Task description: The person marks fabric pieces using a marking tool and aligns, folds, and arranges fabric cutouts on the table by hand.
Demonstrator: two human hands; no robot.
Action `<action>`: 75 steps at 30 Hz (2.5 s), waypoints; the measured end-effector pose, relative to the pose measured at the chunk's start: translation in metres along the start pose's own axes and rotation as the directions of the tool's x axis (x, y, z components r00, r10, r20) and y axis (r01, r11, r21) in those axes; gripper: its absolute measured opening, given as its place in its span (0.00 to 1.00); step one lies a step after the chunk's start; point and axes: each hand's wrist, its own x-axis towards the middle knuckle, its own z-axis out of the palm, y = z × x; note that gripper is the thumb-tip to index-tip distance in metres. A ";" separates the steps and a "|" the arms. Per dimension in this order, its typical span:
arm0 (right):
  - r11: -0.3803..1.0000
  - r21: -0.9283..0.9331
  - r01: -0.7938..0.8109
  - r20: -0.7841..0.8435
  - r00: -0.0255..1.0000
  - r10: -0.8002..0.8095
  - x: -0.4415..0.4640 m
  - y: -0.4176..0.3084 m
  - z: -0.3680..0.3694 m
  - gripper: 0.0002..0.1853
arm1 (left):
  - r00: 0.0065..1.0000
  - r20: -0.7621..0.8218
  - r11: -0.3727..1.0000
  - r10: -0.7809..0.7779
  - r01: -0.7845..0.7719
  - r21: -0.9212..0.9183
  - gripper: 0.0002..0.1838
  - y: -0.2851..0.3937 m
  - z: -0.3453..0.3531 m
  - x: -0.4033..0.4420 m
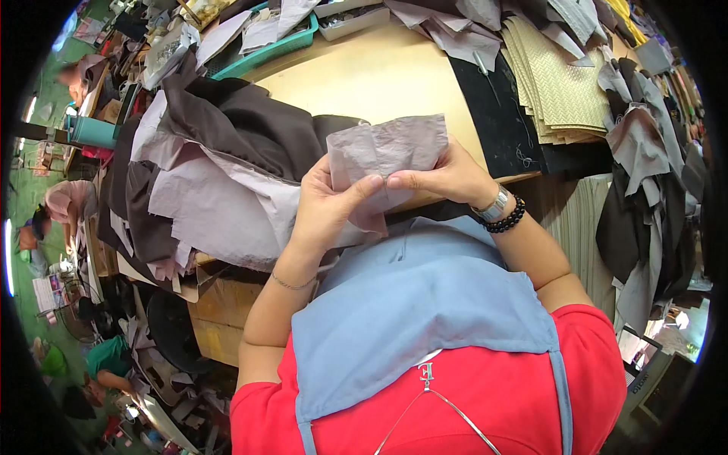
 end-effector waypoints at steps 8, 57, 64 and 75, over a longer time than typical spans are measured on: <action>0.991 0.095 -0.099 0.040 0.995 0.095 0.003 -0.003 -0.005 0.18 | 1.000 0.001 0.996 0.027 -0.026 -0.081 0.25 0.008 0.000 0.003; 0.999 -0.026 0.019 0.075 0.997 -0.017 0.005 0.003 -0.010 0.15 | 0.998 0.056 0.987 0.038 -0.046 0.152 0.19 0.004 0.000 -0.002; 0.992 -0.087 0.086 -0.035 0.995 -0.090 0.007 -0.001 -0.003 0.12 | 0.993 0.027 0.991 0.114 -0.116 0.066 0.12 0.013 0.006 0.007; 0.997 0.071 -0.040 -0.005 0.999 0.040 0.002 -0.015 -0.002 0.15 | 1.000 0.000 0.999 0.020 -0.020 -0.047 0.11 0.008 0.003 0.004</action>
